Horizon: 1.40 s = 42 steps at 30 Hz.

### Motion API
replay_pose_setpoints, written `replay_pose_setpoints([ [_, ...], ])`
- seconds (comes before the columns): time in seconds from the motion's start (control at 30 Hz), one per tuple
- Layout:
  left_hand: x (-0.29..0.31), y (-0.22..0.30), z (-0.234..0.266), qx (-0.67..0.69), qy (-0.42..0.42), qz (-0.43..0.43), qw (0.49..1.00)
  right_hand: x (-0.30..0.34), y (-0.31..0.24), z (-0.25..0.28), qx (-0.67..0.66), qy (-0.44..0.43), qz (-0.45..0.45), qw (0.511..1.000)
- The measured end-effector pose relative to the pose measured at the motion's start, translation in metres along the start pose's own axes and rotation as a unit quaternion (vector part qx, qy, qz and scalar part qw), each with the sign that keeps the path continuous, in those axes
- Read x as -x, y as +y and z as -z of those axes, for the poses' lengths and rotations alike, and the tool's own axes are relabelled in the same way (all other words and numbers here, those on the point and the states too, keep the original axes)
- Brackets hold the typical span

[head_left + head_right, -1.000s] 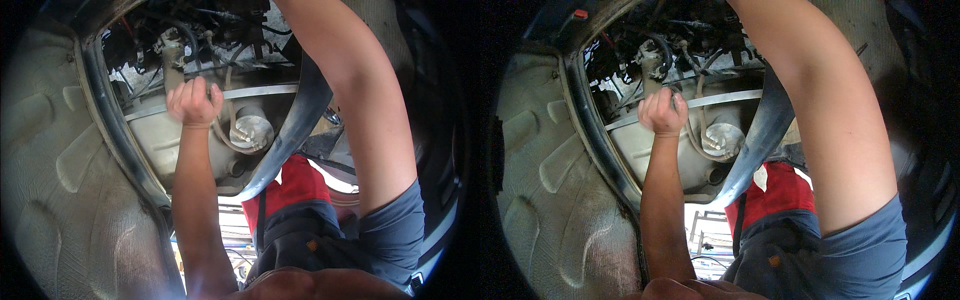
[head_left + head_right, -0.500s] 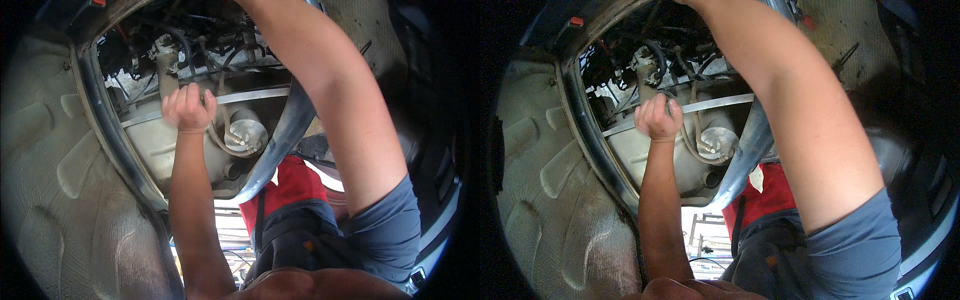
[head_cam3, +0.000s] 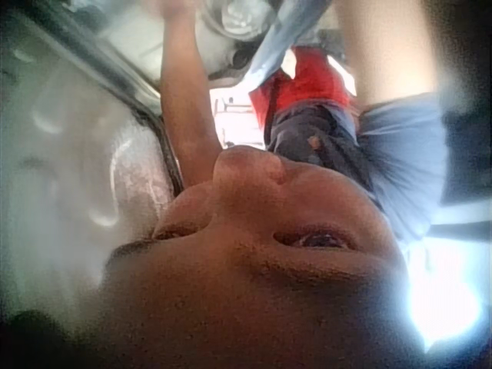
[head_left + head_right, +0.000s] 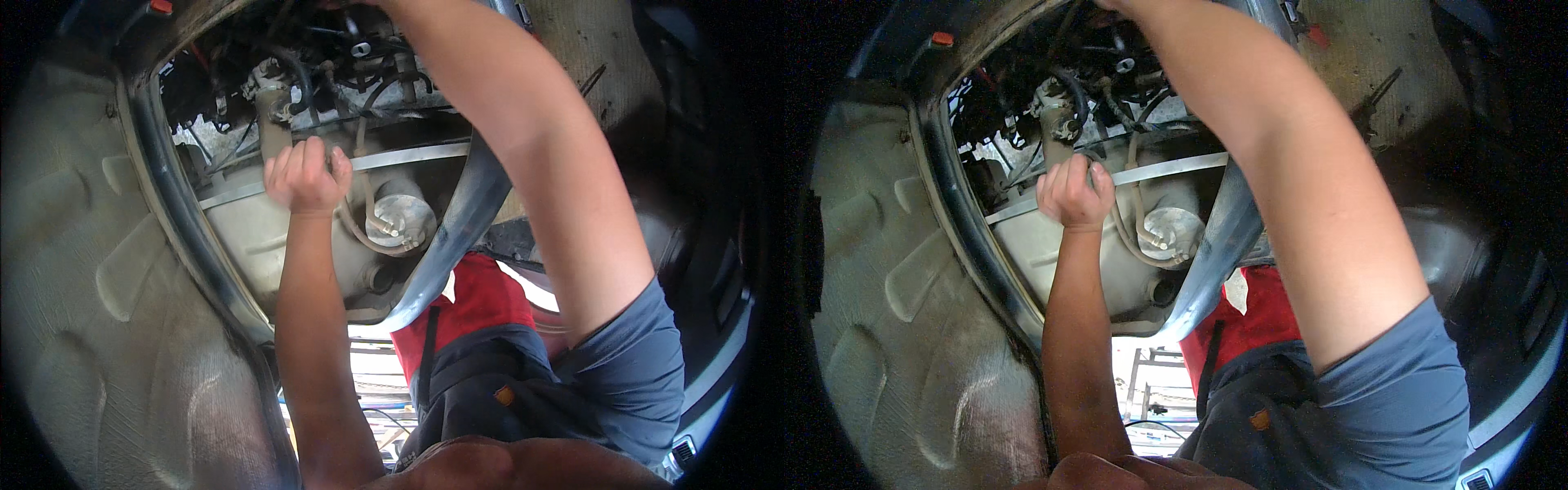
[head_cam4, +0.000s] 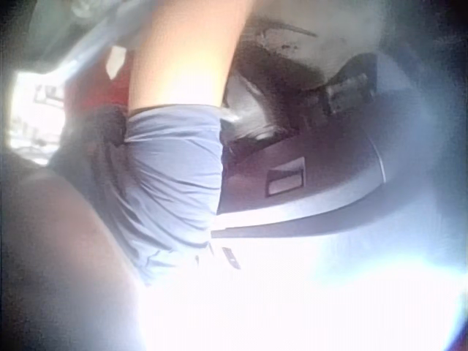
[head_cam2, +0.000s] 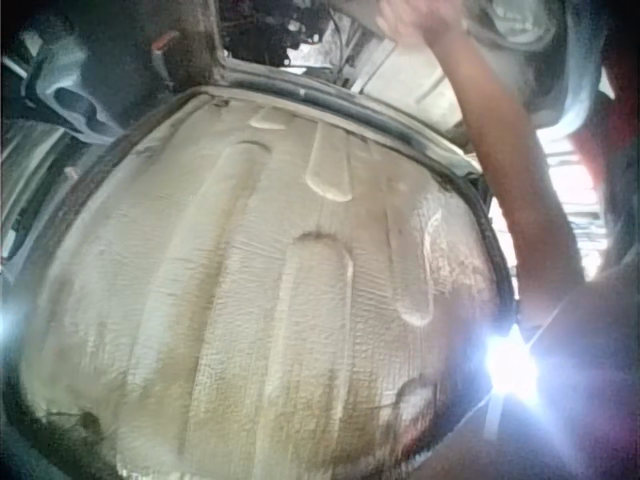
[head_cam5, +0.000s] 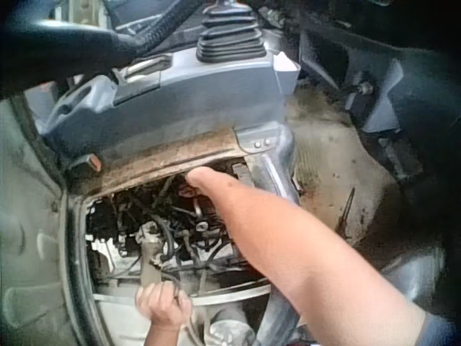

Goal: The person works under the hood of a vehicle, using a wrench to tighten bolts and adjusting hoses and connectors within the engine bay. The hands manipulate various engine components, including hoses and metal parts, while tools are used to secure connections.

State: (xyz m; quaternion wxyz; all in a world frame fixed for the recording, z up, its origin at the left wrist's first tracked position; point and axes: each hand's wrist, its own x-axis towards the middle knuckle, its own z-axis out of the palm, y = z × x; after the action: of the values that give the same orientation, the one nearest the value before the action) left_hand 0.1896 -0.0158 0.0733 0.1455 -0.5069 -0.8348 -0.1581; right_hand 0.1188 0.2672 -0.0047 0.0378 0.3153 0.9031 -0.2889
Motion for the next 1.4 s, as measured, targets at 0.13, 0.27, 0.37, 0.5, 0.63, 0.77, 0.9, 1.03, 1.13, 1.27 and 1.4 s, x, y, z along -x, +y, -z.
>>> replay_pose_setpoints([
  [0.13,0.0,0.002,0.004,0.0,-0.022,0.006,1.0,0.0,0.0,0.001,-0.007,-0.002,-0.003,1.0],
  [0.27,-0.003,0.001,0.002,0.001,-0.008,-0.004,1.0,-0.002,-0.001,-0.001,-0.013,-0.002,-0.005,1.0],
  [0.37,-0.001,0.002,0.004,0.009,-0.01,-0.001,1.0,-0.003,0.0,-0.003,-0.014,-0.004,-0.007,1.0],
  [0.5,-0.002,0.004,0.007,0.016,-0.017,0.01,1.0,-0.004,-0.004,-0.004,-0.015,-0.003,-0.002,1.0],
  [0.63,-0.006,0.005,0.007,0.021,-0.015,0.008,1.0,-0.008,-0.004,0.0,-0.009,0.002,-0.004,1.0],
  [0.77,-0.004,0.005,0.006,0.016,-0.021,0.011,1.0,-0.007,-0.009,0.0,-0.01,0.008,-0.006,1.0],
  [0.9,-0.005,0.004,0.007,0.02,-0.015,0.012,1.0,-0.01,-0.017,-0.001,-0.013,0.009,-0.011,1.0],
  [1.03,-0.003,0.005,0.006,0.01,-0.022,0.013,1.0,-0.016,-0.03,-0.006,-0.02,0.015,-0.018,1.0],
  [1.13,-0.003,0.005,0.006,0.012,-0.033,0.016,0.999,-0.017,-0.032,-0.007,-0.022,0.018,-0.027,0.999],
  [1.27,-0.001,0.001,0.004,-0.002,-0.018,0.008,1.0,-0.022,-0.037,-0.008,-0.032,0.025,-0.037,0.998],
  [1.4,-0.002,0.002,0.001,0.005,-0.01,0.006,1.0,-0.029,-0.042,-0.01,-0.046,0.038,-0.06,0.996],
])
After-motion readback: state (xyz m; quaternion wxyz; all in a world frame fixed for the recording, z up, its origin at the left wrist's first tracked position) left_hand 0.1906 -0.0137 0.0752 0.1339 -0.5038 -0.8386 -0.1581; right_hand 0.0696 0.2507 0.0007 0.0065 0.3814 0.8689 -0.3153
